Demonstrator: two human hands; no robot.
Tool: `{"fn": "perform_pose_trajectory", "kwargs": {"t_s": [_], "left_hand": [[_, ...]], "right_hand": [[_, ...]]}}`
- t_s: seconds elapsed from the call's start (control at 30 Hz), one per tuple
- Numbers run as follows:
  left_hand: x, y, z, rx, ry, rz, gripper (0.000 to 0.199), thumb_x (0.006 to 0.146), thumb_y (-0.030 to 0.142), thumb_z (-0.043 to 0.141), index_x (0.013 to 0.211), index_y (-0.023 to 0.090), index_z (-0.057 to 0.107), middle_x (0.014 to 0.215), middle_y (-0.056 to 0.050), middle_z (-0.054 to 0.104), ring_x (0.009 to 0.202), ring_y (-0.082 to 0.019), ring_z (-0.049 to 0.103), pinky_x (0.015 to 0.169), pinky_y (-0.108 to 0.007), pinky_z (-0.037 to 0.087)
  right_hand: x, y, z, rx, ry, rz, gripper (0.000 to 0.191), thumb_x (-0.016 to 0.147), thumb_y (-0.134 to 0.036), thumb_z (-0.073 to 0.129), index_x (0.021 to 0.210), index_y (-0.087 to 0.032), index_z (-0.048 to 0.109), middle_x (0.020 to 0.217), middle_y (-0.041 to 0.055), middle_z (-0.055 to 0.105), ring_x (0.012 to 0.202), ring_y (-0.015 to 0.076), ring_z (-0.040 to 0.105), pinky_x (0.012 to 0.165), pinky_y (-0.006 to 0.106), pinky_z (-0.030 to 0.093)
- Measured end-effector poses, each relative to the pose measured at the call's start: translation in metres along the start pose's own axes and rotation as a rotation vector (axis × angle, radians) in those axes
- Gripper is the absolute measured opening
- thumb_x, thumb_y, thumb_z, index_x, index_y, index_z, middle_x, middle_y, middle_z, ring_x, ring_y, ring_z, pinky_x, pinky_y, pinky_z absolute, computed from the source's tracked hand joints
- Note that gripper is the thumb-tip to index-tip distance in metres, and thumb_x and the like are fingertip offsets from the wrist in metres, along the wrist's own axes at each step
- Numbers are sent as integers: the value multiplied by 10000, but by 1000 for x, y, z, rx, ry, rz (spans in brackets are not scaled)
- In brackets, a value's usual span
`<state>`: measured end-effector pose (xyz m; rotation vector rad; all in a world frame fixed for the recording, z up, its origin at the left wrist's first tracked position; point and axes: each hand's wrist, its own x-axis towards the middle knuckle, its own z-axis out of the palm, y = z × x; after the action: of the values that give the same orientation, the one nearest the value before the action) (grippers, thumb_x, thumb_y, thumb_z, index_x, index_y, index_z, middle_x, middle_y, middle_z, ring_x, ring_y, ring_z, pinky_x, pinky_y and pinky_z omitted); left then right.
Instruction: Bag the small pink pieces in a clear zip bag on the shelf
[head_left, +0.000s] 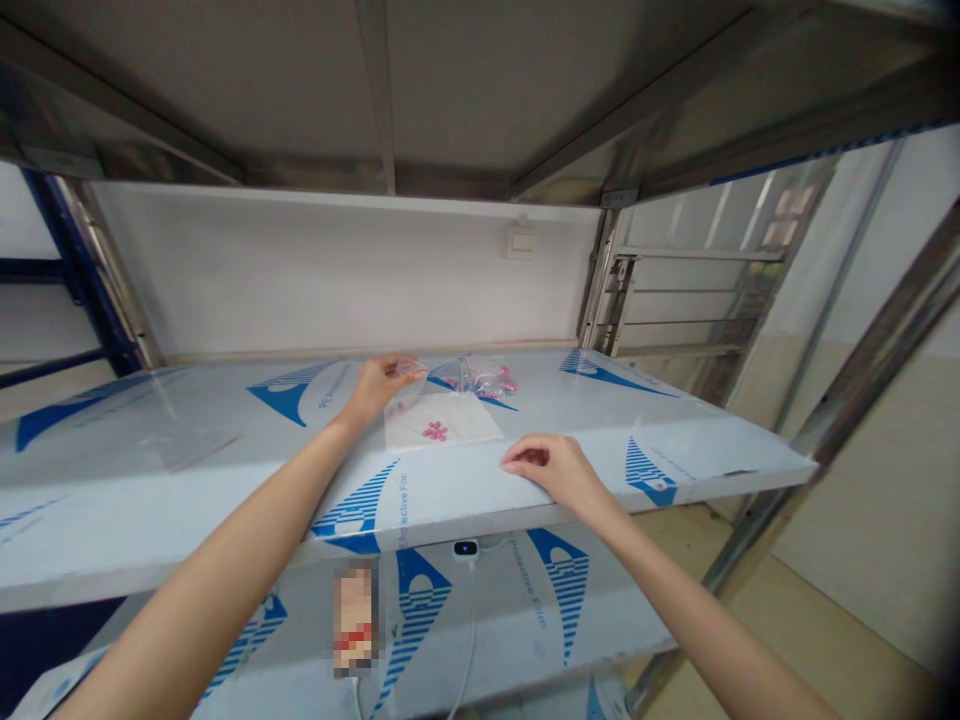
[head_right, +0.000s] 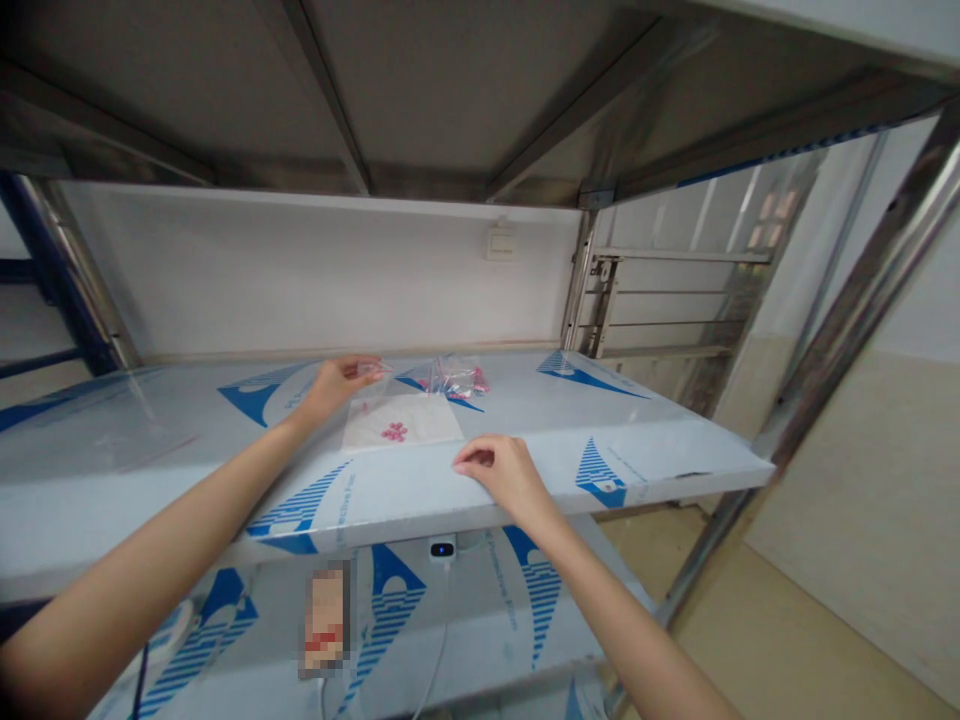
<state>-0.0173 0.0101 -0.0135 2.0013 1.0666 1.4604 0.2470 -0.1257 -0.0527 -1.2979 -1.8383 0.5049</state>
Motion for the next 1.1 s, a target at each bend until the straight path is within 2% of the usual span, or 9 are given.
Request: {"fn": "perform_pose_trajectory", "kwargs": {"t_s": [0.1, 0.17, 0.33, 0.43, 0.53, 0.63, 0.73, 0.9, 1.1], "left_hand": [[1, 1, 1, -23, 5, 15, 514, 649, 457, 727, 1028, 112, 686, 975, -137, 729, 898, -245, 676, 824, -341, 489], [1, 1, 2, -18, 8, 17, 519, 644, 454, 733, 1027, 106, 689, 962, -138, 730, 874, -241, 677, 805, -334, 492], [1, 3, 1, -22, 7, 0, 496, 614, 422, 752, 1001, 116, 701, 969, -128, 734, 880, -246, 676, 815, -334, 498], [0, 2, 0, -46, -9, -9, 482, 624, 404, 746, 999, 105, 698, 1011, -147, 723, 922, -265, 678, 856, -357, 498], [1, 0, 0, -34, -22, -13, 445, 621, 376, 752, 987, 127, 702, 972, -131, 733, 888, -268, 687, 819, -365, 518], [2, -1, 1, -17, -22, 3, 418, 631, 377, 747, 970, 135, 709, 947, -122, 737, 866, -263, 689, 803, -364, 522], [2, 1, 3, -18, -7, 15, 424, 638, 383, 744, 981, 137, 709, 972, -121, 734, 892, -253, 685, 831, -355, 515], [1, 2, 6, 21, -34, 63, 437, 631, 413, 757, 977, 149, 715, 998, -115, 730, 930, -251, 674, 852, -346, 504], [-1, 3, 5, 46, -21, 57, 393, 662, 404, 738, 966, 155, 714, 987, -109, 732, 915, -231, 675, 847, -338, 501]], "right_hand": [[5, 1, 0, -66, 70, 13, 69, 697, -232, 688, 729, -201, 741, 743, 37, 715, 674, 175, 578, 680, 307, 421], [23, -2, 0, 25, 103, -9, 96, 699, -252, 687, 756, -194, 736, 781, 47, 720, 698, 177, 589, 695, 310, 429], [110, -23, 7, 438, 171, -101, 241, 644, -256, 720, 857, -150, 683, 814, 71, 712, 706, 167, 626, 685, 292, 460], [157, -38, 24, 485, 185, -273, 309, 640, -239, 728, 929, -148, 667, 793, 53, 703, 738, 159, 633, 720, 280, 457], [180, -43, 44, 485, 209, -320, 261, 662, -236, 717, 904, -148, 671, 791, 54, 702, 744, 155, 636, 745, 285, 460], [184, -38, 56, 470, 98, -329, 248, 655, -220, 721, 889, -148, 683, 791, 59, 707, 737, 159, 646, 732, 284, 473], [179, -34, 57, 451, 121, -369, 227, 686, -223, 707, 903, -157, 683, 847, 64, 717, 793, 159, 658, 767, 281, 477], [169, -37, 58, 215, 191, -423, 128, 741, -202, 675, 866, -194, 701, 836, 26, 725, 777, 150, 656, 764, 270, 471], [163, -42, 59, 154, 179, -468, 106, 783, -192, 643, 869, -201, 706, 847, 19, 728, 807, 148, 666, 798, 259, 464]]}}
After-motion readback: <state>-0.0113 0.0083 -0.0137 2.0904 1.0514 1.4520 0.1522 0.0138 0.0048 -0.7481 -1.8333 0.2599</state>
